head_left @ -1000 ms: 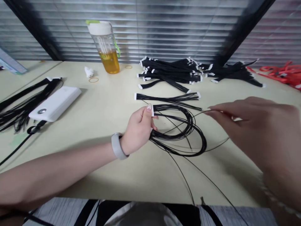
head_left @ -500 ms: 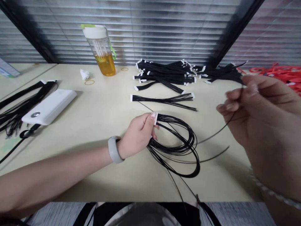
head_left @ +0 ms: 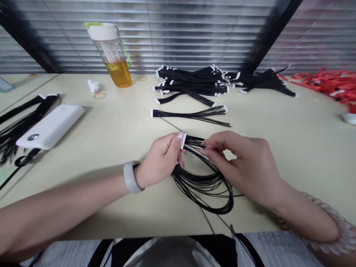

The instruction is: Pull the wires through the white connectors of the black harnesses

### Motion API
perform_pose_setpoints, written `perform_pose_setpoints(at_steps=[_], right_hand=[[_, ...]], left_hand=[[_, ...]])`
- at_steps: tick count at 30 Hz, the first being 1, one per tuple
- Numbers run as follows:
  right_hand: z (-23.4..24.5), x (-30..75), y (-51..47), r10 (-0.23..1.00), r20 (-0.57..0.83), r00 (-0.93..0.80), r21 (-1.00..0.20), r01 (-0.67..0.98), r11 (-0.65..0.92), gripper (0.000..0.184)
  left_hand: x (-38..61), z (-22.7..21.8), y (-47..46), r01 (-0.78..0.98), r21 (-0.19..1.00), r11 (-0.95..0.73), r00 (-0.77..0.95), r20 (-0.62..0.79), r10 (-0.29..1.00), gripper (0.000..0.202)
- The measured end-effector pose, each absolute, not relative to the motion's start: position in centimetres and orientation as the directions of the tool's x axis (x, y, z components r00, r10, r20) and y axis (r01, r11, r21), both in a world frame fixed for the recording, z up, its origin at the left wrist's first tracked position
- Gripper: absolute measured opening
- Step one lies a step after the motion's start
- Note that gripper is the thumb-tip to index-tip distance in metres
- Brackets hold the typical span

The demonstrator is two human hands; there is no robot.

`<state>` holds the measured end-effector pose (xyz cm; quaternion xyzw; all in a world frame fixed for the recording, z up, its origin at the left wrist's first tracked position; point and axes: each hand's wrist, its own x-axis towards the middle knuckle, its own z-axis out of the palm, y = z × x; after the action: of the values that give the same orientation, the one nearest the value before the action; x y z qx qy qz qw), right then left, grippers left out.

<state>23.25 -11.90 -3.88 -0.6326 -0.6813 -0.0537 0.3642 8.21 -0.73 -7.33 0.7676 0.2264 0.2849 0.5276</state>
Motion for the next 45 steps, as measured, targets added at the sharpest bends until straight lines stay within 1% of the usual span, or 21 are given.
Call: perform_pose_setpoints(at_steps=[6,10,17,23,30,34,45], right_hand=[[-4.02,23.06,-11.94,0.81,0.583,0.059,-0.357,0.915,0.19,0.013],[-3.79,22.75,-12.13,0.822,0.567,0.055,-0.343,0.923,0.175,0.011],[-3.66,22.54,-12.56,0.829,0.558,0.036,-0.31,0.936,0.168,0.01],[-3.58,22.45,-12.71,0.833,0.553,0.037,-0.284,0.947,0.146,0.006],[-3.96,22.68,-12.06,0.857,0.512,0.061,-0.339,0.931,0.137,0.009],[-4.08,22.92,-12.0,0.849,0.529,0.007,-0.281,0.945,0.167,0.009],[-4.43,22.99,-12.09,0.818,0.574,-0.02,-0.185,0.971,0.153,0.009]], left_hand=[[8.17,-7.27,-0.79,0.054,0.941,-0.334,0.746,0.184,0.64,0.043],[8.19,-7.17,-0.81,0.049,0.933,-0.356,0.752,0.2,0.628,0.042],[8.3,-7.05,-0.81,0.076,0.923,-0.378,0.74,0.202,0.641,0.043],[8.33,-7.04,-0.7,0.088,0.914,-0.395,0.725,0.213,0.655,0.043],[8.34,-7.07,-0.71,0.082,0.928,-0.363,0.73,0.192,0.656,0.043],[8.32,-7.0,-0.65,0.096,0.937,-0.336,0.744,0.157,0.649,0.043],[8.42,-7.03,-0.57,0.09,0.945,-0.314,0.76,0.139,0.635,0.045]])
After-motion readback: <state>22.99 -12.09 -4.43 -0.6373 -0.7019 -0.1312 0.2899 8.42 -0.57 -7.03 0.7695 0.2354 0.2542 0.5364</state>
